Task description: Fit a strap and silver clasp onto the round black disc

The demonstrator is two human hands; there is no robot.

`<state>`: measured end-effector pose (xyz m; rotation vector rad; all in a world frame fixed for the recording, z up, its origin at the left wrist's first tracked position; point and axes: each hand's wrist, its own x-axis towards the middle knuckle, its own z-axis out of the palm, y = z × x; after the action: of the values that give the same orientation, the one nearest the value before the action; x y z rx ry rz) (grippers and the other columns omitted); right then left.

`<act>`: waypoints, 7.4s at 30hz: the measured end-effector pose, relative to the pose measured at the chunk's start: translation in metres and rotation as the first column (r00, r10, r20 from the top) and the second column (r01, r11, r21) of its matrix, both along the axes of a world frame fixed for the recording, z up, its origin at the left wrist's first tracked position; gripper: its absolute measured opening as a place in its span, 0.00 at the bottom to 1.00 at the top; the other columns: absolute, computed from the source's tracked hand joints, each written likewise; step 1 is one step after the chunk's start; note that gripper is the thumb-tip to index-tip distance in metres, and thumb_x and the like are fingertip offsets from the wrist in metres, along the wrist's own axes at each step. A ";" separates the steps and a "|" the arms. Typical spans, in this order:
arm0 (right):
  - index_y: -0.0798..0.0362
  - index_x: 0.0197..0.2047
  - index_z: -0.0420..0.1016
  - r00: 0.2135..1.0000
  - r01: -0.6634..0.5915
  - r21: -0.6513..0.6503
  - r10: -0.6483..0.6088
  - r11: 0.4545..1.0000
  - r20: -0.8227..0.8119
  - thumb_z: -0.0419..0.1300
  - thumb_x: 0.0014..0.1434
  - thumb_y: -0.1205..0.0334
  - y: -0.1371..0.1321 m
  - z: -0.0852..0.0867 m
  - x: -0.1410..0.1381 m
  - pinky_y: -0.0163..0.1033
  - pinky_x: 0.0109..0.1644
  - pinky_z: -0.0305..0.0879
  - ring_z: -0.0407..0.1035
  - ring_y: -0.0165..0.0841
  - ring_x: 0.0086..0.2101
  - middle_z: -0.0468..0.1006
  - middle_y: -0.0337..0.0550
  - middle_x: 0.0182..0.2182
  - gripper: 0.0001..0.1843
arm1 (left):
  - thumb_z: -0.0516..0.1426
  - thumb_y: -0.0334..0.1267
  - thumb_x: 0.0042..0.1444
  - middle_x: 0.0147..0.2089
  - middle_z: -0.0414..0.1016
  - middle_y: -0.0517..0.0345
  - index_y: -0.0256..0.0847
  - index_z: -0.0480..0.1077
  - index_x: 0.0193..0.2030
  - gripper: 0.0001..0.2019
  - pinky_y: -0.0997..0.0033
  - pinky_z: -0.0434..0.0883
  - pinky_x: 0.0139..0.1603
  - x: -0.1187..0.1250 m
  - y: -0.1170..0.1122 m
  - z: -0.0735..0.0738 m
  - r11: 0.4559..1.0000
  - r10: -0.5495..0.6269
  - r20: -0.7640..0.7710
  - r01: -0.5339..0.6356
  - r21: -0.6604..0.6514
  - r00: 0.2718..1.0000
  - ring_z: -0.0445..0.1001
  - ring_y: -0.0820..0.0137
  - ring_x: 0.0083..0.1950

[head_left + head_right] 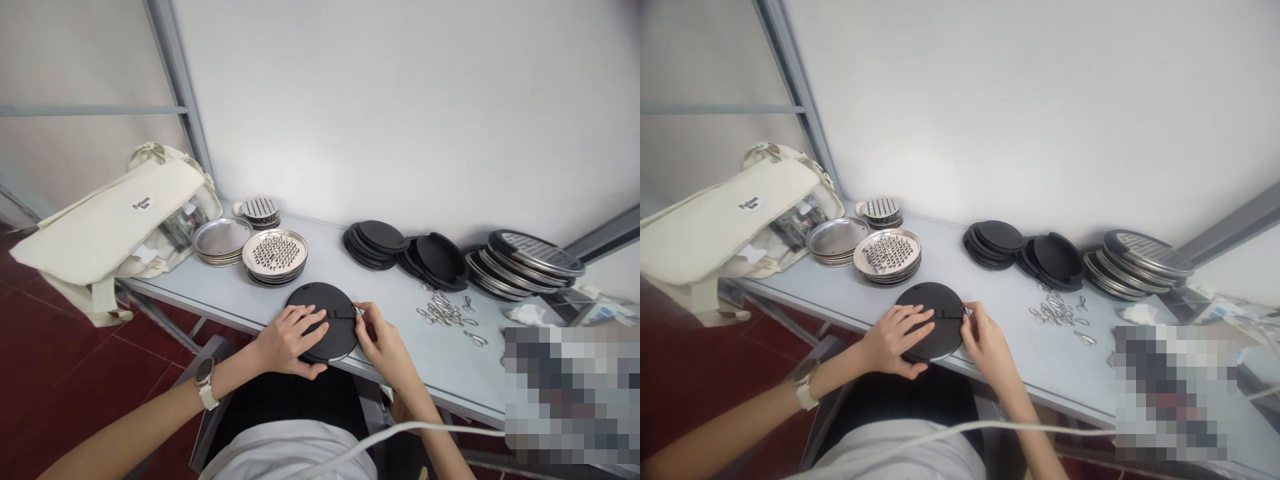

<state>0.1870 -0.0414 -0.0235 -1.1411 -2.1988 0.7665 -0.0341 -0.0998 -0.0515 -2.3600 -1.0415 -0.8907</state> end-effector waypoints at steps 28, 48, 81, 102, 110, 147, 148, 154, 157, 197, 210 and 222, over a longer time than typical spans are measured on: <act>0.50 0.45 0.58 0.999 -0.006 -0.042 0.004 0.999 -0.045 0.47 0.64 0.56 -0.001 0.000 0.002 0.32 0.28 0.54 0.54 0.28 0.21 0.55 0.29 0.20 0.08 | 0.54 0.54 0.50 0.51 0.73 0.42 0.34 0.69 0.51 0.27 0.56 0.68 0.48 0.001 0.000 0.001 1.000 -0.017 0.012 0.016 0.016 1.000 0.70 0.54 0.53; 0.49 0.44 0.57 0.998 -0.016 -0.050 0.014 0.999 -0.054 0.48 0.64 0.57 0.000 -0.001 0.004 0.32 0.28 0.54 0.53 0.27 0.22 0.55 0.28 0.20 0.07 | 0.54 0.54 0.50 0.52 0.73 0.43 0.33 0.70 0.50 0.27 0.56 0.68 0.48 0.000 0.001 0.001 1.000 -0.013 0.013 0.013 0.023 1.000 0.70 0.54 0.52; 0.50 0.44 0.57 0.991 0.036 -0.069 -0.044 0.997 -0.124 0.47 0.66 0.56 0.000 -0.004 0.003 0.32 0.30 0.60 0.64 0.30 0.24 0.71 0.35 0.25 0.08 | 0.55 0.54 0.51 0.52 0.73 0.42 0.33 0.69 0.50 0.28 0.55 0.68 0.48 0.000 0.000 -0.002 1.000 -0.007 0.014 0.007 0.016 1.000 0.70 0.53 0.53; 0.50 0.47 0.75 0.983 0.108 0.073 -0.095 0.992 -0.155 0.51 0.64 0.56 0.003 -0.003 0.008 0.39 0.43 0.64 0.68 0.34 0.37 0.72 0.45 0.37 0.15 | 0.54 0.55 0.51 0.53 0.72 0.42 0.33 0.69 0.50 0.28 0.54 0.68 0.49 -0.001 0.000 -0.004 1.000 -0.001 0.010 0.001 0.008 1.000 0.70 0.52 0.53; 0.50 0.51 0.73 0.982 0.087 0.063 -0.075 0.994 -0.172 0.50 0.65 0.57 0.004 -0.006 0.008 0.37 0.39 0.65 0.68 0.33 0.37 0.73 0.46 0.39 0.17 | 0.54 0.55 0.51 0.53 0.72 0.42 0.33 0.69 0.50 0.28 0.54 0.67 0.49 0.000 0.001 -0.005 1.000 -0.002 0.010 0.002 0.009 1.000 0.70 0.53 0.53; 0.49 0.40 0.62 0.995 -0.042 -0.049 0.038 0.998 -0.090 0.44 0.66 0.57 0.014 0.004 -0.001 0.34 0.33 0.60 0.65 0.30 0.27 0.71 0.37 0.28 0.09 | 0.54 0.54 0.50 0.53 0.73 0.43 0.34 0.70 0.50 0.27 0.55 0.68 0.49 0.000 -0.001 0.000 1.000 0.000 0.003 0.000 -0.009 1.000 0.70 0.53 0.53; 0.49 0.39 0.62 0.995 -0.040 -0.045 0.036 0.998 -0.091 0.44 0.66 0.58 0.014 0.004 -0.002 0.34 0.33 0.60 0.65 0.31 0.27 0.71 0.38 0.29 0.09 | 0.54 0.54 0.50 0.53 0.72 0.43 0.34 0.69 0.50 0.27 0.55 0.68 0.49 0.000 -0.001 0.000 1.000 0.000 0.002 0.000 -0.013 1.000 0.70 0.53 0.53; 0.49 0.40 0.60 0.996 -0.028 -0.027 0.025 0.999 -0.088 0.44 0.66 0.58 0.011 0.004 -0.002 0.35 0.31 0.58 0.63 0.31 0.24 0.69 0.36 0.26 0.07 | 0.54 0.53 0.50 0.53 0.72 0.44 0.34 0.69 0.51 0.27 0.55 0.68 0.49 0.000 -0.001 -0.001 1.000 -0.002 0.011 0.002 -0.014 1.000 0.69 0.53 0.54; 0.49 0.39 0.60 0.996 -0.025 -0.034 0.023 0.999 -0.081 0.45 0.65 0.58 0.008 0.004 0.000 0.34 0.29 0.57 0.61 0.30 0.22 0.67 0.35 0.23 0.07 | 0.54 0.54 0.50 0.53 0.72 0.44 0.34 0.69 0.51 0.27 0.55 0.67 0.50 0.000 0.000 0.000 1.000 -0.009 0.007 0.009 -0.020 1.000 0.69 0.54 0.54; 0.51 0.44 0.61 0.989 -0.036 -0.109 0.020 0.993 -0.144 0.53 0.61 0.58 0.009 -0.001 0.008 0.33 0.29 0.53 0.54 0.27 0.24 0.58 0.30 0.22 0.09 | 0.54 0.54 0.50 0.53 0.72 0.43 0.34 0.69 0.50 0.27 0.56 0.68 0.48 -0.001 0.000 0.000 1.000 -0.012 -0.005 0.011 -0.013 1.000 0.69 0.53 0.53; 0.52 0.44 0.62 0.974 -0.079 -0.215 0.030 0.973 -0.224 0.54 0.61 0.55 0.011 -0.003 0.012 0.33 0.29 0.52 0.54 0.26 0.24 0.60 0.31 0.22 0.11 | 0.54 0.53 0.50 0.51 0.73 0.42 0.34 0.70 0.49 0.27 0.56 0.69 0.47 0.001 0.000 0.003 1.000 -0.028 0.009 0.027 0.005 1.000 0.70 0.54 0.52; 0.51 0.44 0.62 0.976 -0.057 -0.227 0.007 0.972 -0.216 0.54 0.60 0.55 0.009 -0.001 0.010 0.32 0.28 0.51 0.53 0.26 0.23 0.57 0.30 0.22 0.12 | 0.54 0.53 0.50 0.52 0.73 0.43 0.34 0.70 0.49 0.27 0.56 0.69 0.47 0.000 0.000 0.003 1.000 -0.027 0.006 0.027 0.003 1.000 0.70 0.54 0.52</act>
<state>0.1967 -0.0327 -0.0241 -1.0769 -1.9904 1.1312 -0.0342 -0.0995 -0.0490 -2.3758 -1.0120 -0.9084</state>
